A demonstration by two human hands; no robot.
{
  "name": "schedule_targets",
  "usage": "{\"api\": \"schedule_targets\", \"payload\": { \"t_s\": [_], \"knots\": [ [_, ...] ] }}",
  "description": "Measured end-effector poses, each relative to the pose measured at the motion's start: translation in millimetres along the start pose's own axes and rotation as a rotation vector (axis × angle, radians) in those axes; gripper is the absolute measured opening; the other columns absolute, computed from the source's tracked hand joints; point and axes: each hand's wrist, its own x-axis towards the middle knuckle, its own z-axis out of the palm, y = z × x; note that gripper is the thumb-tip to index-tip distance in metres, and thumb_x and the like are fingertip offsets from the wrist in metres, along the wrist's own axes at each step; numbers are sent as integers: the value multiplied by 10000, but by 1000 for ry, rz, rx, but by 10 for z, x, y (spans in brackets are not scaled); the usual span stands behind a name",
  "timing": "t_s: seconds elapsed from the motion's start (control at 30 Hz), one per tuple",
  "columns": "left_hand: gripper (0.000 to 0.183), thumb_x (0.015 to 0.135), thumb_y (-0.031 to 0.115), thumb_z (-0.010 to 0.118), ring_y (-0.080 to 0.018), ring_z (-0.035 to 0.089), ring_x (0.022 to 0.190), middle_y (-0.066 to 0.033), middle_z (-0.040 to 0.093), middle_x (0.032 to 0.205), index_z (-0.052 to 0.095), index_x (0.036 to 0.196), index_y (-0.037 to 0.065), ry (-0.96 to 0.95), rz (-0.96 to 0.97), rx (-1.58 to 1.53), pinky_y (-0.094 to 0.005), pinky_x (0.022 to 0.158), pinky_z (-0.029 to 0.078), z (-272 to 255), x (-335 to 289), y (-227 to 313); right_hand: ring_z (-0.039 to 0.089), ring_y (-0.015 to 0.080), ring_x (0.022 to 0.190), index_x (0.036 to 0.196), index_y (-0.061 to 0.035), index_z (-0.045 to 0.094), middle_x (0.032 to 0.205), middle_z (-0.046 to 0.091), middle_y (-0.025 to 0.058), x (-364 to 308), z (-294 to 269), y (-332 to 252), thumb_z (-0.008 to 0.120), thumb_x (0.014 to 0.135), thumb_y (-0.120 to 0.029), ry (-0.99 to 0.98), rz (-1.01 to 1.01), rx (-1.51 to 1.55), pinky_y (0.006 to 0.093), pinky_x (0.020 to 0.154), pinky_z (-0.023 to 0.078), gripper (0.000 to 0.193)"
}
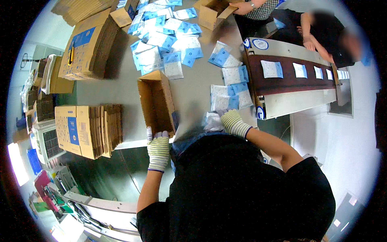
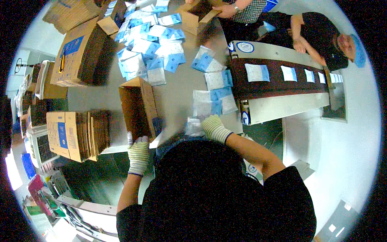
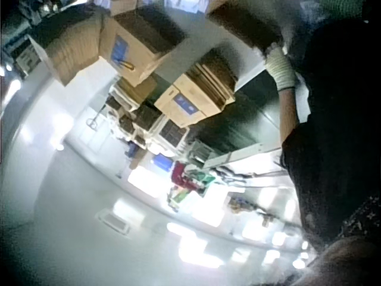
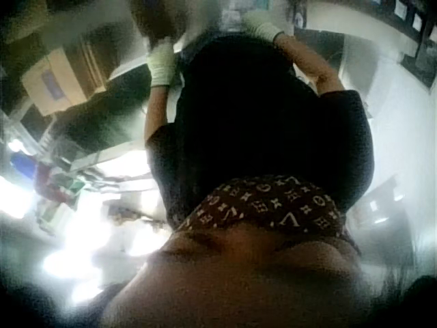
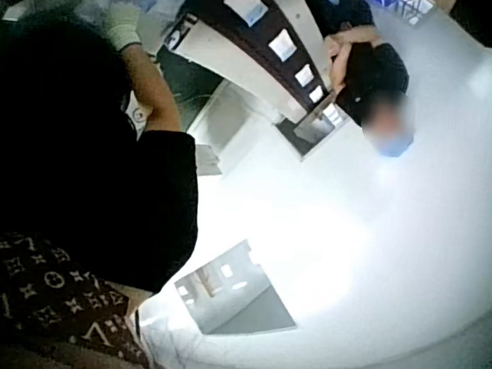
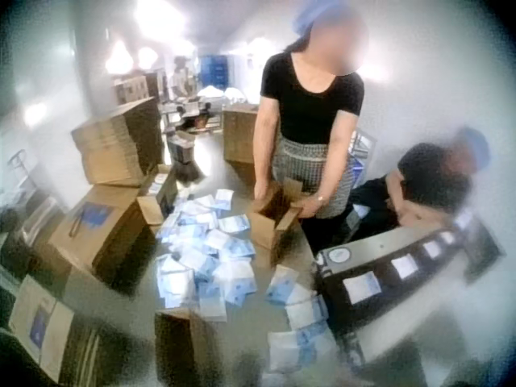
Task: The person picks up small blue and white pouches from a pile on a table and places them into a small cardboard box. After filling the box, the person sets it aside on the table and picks up another empty flat box to repeat the process.
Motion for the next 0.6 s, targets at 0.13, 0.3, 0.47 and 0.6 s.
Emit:
{"api": "schedule_targets", "payload": {
  "t_s": [0.13,0.3,0.47,0.6],
  "knots": [
    [129,765,74,479,-243,583,744,-84,568,725,523,887,62,-30,-45,29,-447,1023,263,-87,1,4,552,260,872,932,-67,547,918,576,114,69,-43,-105,510,758,-172,170,-346,-245,366,743,429,207],
    [329,787,114,531,-284,578,717,-104,581,780,454,1092,16,242,-56,6,-389,816,434,37,-17,-41,501,263,951,943,-43,546,975,544,122,333,-140,-120,525,744,-184,167,-234,-283,401,792,416,245],
    [507,801,39,434,-284,595,656,-160,568,880,283,1277,-47,4,-105,-27,-387,637,478,-45,54,154,521,318,1064,1044,17,525,1134,526,210,547,68,-117,684,666,-231,132,-192,-60,430,870,418,480],
    [575,809,63,404,-282,619,663,-179,584,868,201,1346,40,-170,27,-19,-395,607,480,-178,182,263,600,377,769,906,17,591,848,608,247,739,-977,-197,702,615,-444,87,-135,409,429,651,479,556]
  ]
}}
